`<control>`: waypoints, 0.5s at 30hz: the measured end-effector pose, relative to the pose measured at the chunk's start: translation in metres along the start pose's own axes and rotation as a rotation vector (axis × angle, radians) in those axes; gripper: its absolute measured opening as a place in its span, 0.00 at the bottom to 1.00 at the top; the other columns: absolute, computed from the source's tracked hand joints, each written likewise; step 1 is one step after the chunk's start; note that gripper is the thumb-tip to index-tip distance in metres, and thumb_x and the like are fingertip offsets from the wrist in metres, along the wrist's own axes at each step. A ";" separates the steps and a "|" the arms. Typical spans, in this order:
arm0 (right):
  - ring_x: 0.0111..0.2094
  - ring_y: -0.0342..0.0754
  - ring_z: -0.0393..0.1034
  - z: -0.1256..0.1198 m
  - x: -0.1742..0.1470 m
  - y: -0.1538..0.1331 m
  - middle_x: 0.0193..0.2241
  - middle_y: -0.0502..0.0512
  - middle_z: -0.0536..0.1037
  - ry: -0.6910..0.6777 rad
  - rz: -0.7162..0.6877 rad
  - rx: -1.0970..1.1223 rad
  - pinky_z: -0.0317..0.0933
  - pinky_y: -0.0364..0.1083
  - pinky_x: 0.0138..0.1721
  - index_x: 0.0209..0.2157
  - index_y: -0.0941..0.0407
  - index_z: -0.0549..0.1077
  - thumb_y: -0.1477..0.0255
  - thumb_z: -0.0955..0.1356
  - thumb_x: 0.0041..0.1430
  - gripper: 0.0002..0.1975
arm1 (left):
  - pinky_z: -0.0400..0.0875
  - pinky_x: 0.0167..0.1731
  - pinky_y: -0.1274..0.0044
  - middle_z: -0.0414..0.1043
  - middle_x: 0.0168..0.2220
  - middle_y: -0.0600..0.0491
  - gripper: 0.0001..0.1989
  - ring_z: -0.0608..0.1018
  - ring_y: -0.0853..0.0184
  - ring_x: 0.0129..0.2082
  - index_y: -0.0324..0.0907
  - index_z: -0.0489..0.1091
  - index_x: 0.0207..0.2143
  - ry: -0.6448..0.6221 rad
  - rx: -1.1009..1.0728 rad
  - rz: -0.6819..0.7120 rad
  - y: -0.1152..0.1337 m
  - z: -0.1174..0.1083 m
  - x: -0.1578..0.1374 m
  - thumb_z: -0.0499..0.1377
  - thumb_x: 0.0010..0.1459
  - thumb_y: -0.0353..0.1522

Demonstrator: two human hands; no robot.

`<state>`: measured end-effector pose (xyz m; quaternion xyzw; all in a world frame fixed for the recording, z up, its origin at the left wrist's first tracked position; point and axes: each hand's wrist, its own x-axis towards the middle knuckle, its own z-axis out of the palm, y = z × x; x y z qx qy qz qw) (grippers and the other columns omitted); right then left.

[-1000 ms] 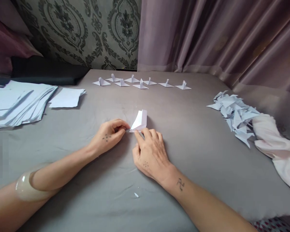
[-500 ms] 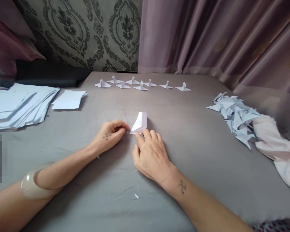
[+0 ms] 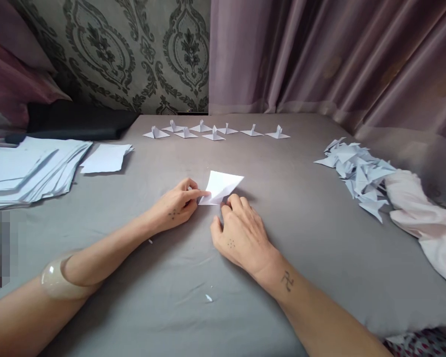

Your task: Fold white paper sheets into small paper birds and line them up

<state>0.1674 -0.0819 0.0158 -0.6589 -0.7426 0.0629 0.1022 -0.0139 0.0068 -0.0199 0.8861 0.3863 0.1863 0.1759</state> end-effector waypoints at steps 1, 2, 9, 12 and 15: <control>0.44 0.53 0.67 0.001 0.001 0.002 0.40 0.59 0.73 0.024 0.021 0.006 0.61 0.49 0.38 0.38 0.56 0.71 0.71 0.60 0.59 0.10 | 0.64 0.28 0.79 0.64 0.43 0.48 0.20 0.66 0.75 0.24 0.46 0.72 0.49 0.012 -0.003 0.004 0.000 0.000 0.000 0.48 0.57 0.25; 0.43 0.53 0.68 0.002 0.003 0.005 0.39 0.58 0.73 0.061 0.054 0.017 0.61 0.49 0.37 0.39 0.56 0.70 0.71 0.61 0.59 0.09 | 0.64 0.28 0.79 0.64 0.43 0.49 0.20 0.66 0.75 0.24 0.45 0.72 0.48 0.020 -0.010 0.009 0.001 0.000 0.000 0.48 0.57 0.25; 0.28 0.49 0.72 0.015 0.018 0.013 0.36 0.55 0.75 0.305 0.229 0.233 0.58 0.47 0.26 0.43 0.55 0.59 0.62 0.68 0.53 0.20 | 0.63 0.26 0.80 0.65 0.40 0.50 0.19 0.66 0.74 0.25 0.44 0.71 0.48 0.051 -0.028 0.055 0.004 0.000 -0.003 0.48 0.58 0.25; 0.29 0.49 0.73 0.018 0.025 0.019 0.33 0.52 0.76 0.380 0.192 0.380 0.62 0.47 0.31 0.41 0.54 0.59 0.68 0.65 0.56 0.13 | 0.65 0.29 0.79 0.65 0.41 0.48 0.19 0.67 0.71 0.30 0.44 0.71 0.48 0.110 0.041 0.110 0.005 -0.001 -0.003 0.49 0.57 0.24; 0.31 0.47 0.74 0.020 0.032 0.028 0.32 0.51 0.77 0.397 0.166 0.628 0.66 0.47 0.34 0.39 0.53 0.60 0.69 0.66 0.56 0.11 | 0.66 0.38 0.72 0.65 0.45 0.46 0.17 0.67 0.64 0.40 0.45 0.71 0.47 0.220 0.221 0.203 0.005 -0.003 -0.004 0.51 0.58 0.24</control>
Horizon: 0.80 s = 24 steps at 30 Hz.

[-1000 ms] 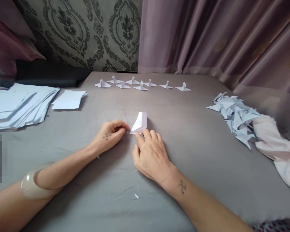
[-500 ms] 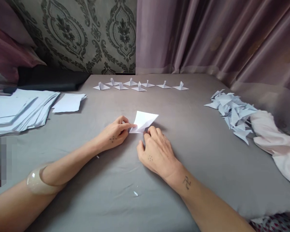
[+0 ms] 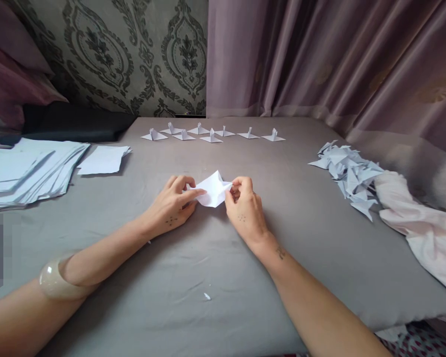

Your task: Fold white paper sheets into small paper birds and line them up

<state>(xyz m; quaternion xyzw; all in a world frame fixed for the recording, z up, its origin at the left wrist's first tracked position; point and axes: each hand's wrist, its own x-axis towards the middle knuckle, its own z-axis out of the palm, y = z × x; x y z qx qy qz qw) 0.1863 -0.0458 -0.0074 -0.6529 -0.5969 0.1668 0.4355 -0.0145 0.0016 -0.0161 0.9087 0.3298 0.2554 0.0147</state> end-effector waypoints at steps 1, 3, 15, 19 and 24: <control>0.31 0.47 0.74 0.001 0.003 0.003 0.32 0.51 0.77 -0.021 0.021 0.097 0.67 0.47 0.34 0.39 0.52 0.60 0.69 0.66 0.56 0.11 | 0.65 0.40 0.69 0.65 0.46 0.46 0.16 0.66 0.61 0.43 0.46 0.72 0.46 0.028 0.071 0.040 0.000 -0.001 0.000 0.52 0.58 0.25; 0.32 0.46 0.75 0.003 0.009 0.007 0.32 0.50 0.77 -0.078 0.076 0.288 0.68 0.47 0.35 0.38 0.52 0.61 0.68 0.67 0.54 0.12 | 0.61 0.44 0.66 0.67 0.49 0.47 0.13 0.65 0.58 0.47 0.47 0.72 0.43 0.070 0.194 0.118 0.000 -0.004 -0.001 0.53 0.59 0.26; 0.38 0.44 0.71 0.000 0.007 0.001 0.42 0.55 0.73 -0.109 -0.178 0.043 0.66 0.45 0.39 0.41 0.54 0.71 0.76 0.64 0.56 0.11 | 0.50 0.56 0.67 0.75 0.31 0.55 0.13 0.73 0.67 0.41 0.41 0.69 0.31 0.027 0.449 0.277 0.017 -0.009 -0.002 0.49 0.60 0.20; 0.36 0.44 0.67 -0.011 -0.014 -0.016 0.35 0.53 0.71 -0.231 -0.340 -0.322 0.60 0.43 0.33 0.36 0.54 0.75 0.79 0.62 0.58 0.12 | 0.52 0.53 0.67 0.70 0.27 0.55 0.12 0.71 0.66 0.36 0.41 0.70 0.30 -0.003 0.496 0.251 0.022 -0.005 -0.004 0.49 0.60 0.21; 0.34 0.44 0.64 -0.009 -0.025 -0.022 0.34 0.54 0.70 -0.355 -0.380 -0.541 0.54 0.43 0.30 0.34 0.54 0.74 0.78 0.61 0.59 0.12 | 0.54 0.50 0.65 0.70 0.30 0.51 0.12 0.70 0.64 0.36 0.41 0.70 0.32 -0.099 0.415 0.165 0.028 -0.006 -0.005 0.49 0.62 0.25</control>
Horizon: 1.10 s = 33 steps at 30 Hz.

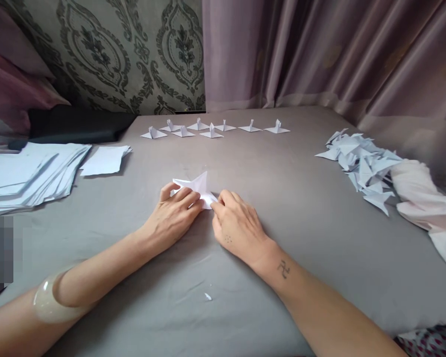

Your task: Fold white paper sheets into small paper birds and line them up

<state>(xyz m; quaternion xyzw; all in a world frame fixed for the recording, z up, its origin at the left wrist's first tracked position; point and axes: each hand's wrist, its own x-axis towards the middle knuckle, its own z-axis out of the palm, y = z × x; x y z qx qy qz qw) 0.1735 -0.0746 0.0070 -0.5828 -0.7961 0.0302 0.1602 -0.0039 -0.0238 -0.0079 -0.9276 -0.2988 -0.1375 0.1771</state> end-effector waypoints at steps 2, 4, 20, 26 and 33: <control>0.34 0.45 0.64 0.002 0.000 0.001 0.35 0.54 0.70 -0.005 0.009 -0.029 0.53 0.44 0.29 0.33 0.55 0.74 0.77 0.60 0.60 0.11 | 0.54 0.49 0.65 0.70 0.30 0.51 0.13 0.71 0.64 0.35 0.42 0.71 0.32 -0.028 -0.051 -0.025 0.001 -0.004 0.001 0.48 0.65 0.29; 0.34 0.45 0.63 0.002 0.001 0.002 0.34 0.55 0.70 -0.014 0.020 -0.043 0.52 0.44 0.29 0.33 0.55 0.73 0.76 0.60 0.61 0.11 | 0.54 0.49 0.65 0.71 0.29 0.52 0.15 0.71 0.65 0.34 0.41 0.71 0.32 -0.052 -0.091 -0.048 0.000 -0.008 0.002 0.47 0.67 0.33; 0.31 0.44 0.66 0.009 0.004 0.006 0.32 0.53 0.72 0.012 0.132 -0.028 0.52 0.44 0.28 0.30 0.56 0.74 0.72 0.62 0.64 0.11 | 0.55 0.48 0.66 0.72 0.27 0.54 0.16 0.72 0.68 0.29 0.41 0.70 0.29 -0.095 -0.280 -0.172 -0.001 -0.016 0.005 0.47 0.66 0.31; 0.32 0.44 0.68 0.008 0.003 0.007 0.33 0.53 0.73 0.006 0.136 -0.012 0.54 0.44 0.29 0.32 0.55 0.75 0.72 0.62 0.64 0.11 | 0.56 0.47 0.65 0.73 0.31 0.52 0.13 0.73 0.67 0.29 0.41 0.70 0.32 -0.168 -0.294 -0.126 -0.003 -0.019 0.002 0.46 0.60 0.24; 0.33 0.45 0.68 0.007 0.004 0.006 0.34 0.52 0.73 -0.009 0.161 -0.004 0.54 0.44 0.29 0.33 0.54 0.76 0.70 0.63 0.64 0.10 | 0.59 0.47 0.66 0.73 0.31 0.52 0.12 0.74 0.67 0.29 0.41 0.70 0.37 -0.207 -0.357 -0.208 -0.004 -0.021 0.002 0.47 0.60 0.25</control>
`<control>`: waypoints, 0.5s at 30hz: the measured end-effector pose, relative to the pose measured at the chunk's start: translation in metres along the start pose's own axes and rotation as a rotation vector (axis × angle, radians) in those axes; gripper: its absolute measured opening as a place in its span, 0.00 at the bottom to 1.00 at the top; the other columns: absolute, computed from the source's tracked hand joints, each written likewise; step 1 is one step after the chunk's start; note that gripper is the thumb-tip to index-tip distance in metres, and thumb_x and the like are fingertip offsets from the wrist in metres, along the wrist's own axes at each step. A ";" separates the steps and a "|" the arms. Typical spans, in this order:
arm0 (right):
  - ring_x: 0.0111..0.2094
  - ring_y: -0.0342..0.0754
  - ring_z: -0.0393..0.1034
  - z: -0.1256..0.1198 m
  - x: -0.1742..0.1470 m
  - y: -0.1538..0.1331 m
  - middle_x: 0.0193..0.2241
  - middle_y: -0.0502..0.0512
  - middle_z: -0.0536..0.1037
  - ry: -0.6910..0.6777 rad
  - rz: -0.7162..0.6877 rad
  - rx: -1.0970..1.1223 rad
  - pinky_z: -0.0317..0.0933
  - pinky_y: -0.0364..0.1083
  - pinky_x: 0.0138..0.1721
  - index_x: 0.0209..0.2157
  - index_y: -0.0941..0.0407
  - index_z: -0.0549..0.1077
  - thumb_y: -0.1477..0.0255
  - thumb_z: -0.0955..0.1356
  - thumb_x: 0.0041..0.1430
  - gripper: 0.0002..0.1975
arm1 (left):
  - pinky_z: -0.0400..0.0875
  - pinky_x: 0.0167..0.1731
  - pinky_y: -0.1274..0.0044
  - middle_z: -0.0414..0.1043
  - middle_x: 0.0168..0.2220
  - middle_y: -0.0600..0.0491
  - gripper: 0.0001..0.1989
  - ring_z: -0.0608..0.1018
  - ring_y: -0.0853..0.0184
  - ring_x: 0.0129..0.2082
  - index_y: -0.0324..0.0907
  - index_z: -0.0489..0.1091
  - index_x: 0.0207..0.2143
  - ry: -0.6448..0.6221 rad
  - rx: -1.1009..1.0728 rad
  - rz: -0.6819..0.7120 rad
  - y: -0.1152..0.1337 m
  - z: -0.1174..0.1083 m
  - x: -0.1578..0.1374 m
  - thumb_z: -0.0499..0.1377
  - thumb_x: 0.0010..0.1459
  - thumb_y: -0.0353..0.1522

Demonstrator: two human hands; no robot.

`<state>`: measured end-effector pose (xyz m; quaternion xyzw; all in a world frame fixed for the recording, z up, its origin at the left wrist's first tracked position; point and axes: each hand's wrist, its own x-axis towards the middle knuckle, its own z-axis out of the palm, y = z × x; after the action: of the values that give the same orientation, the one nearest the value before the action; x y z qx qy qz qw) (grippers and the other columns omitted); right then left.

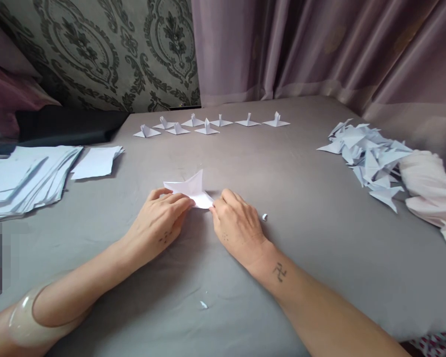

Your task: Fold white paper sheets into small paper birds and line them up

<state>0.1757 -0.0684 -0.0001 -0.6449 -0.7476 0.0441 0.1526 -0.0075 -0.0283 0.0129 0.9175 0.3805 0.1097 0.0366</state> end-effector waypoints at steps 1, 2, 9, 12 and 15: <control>0.33 0.45 0.68 0.000 0.000 0.000 0.33 0.52 0.73 0.000 0.003 0.000 0.54 0.45 0.29 0.33 0.54 0.76 0.71 0.62 0.64 0.11 | 0.60 0.46 0.67 0.73 0.30 0.52 0.13 0.74 0.67 0.29 0.41 0.70 0.35 -0.001 -0.012 -0.038 0.001 0.000 0.001 0.47 0.62 0.27; 0.33 0.44 0.68 0.001 0.000 0.000 0.33 0.52 0.73 0.001 0.005 0.001 0.53 0.45 0.29 0.33 0.54 0.76 0.71 0.62 0.64 0.11 | 0.60 0.45 0.68 0.73 0.30 0.52 0.13 0.74 0.67 0.29 0.41 0.71 0.34 0.004 -0.025 -0.071 0.002 0.000 0.003 0.47 0.64 0.30; 0.32 0.45 0.68 0.001 0.001 0.001 0.32 0.53 0.73 0.009 0.008 0.020 0.52 0.44 0.28 0.33 0.54 0.76 0.71 0.62 0.64 0.11 | 0.60 0.41 0.71 0.73 0.28 0.52 0.16 0.74 0.69 0.29 0.41 0.72 0.32 0.067 -0.093 -0.120 0.002 0.003 0.010 0.47 0.66 0.33; 0.31 0.44 0.68 0.002 0.002 0.002 0.32 0.53 0.73 0.027 0.008 0.028 0.52 0.44 0.28 0.33 0.54 0.75 0.71 0.61 0.64 0.12 | 0.60 0.42 0.70 0.73 0.28 0.52 0.15 0.73 0.69 0.29 0.41 0.72 0.32 0.064 -0.103 -0.142 0.001 0.003 0.012 0.47 0.65 0.33; 0.31 0.44 0.68 0.004 0.003 0.002 0.32 0.53 0.73 0.047 0.017 0.043 0.53 0.44 0.29 0.33 0.54 0.75 0.70 0.61 0.64 0.12 | 0.59 0.43 0.70 0.73 0.28 0.53 0.14 0.73 0.69 0.28 0.42 0.73 0.32 0.053 -0.107 -0.171 0.001 0.003 0.015 0.48 0.65 0.33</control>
<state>0.1765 -0.0646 -0.0037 -0.6487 -0.7371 0.0461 0.1837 0.0041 -0.0179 0.0122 0.8751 0.4521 0.1507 0.0848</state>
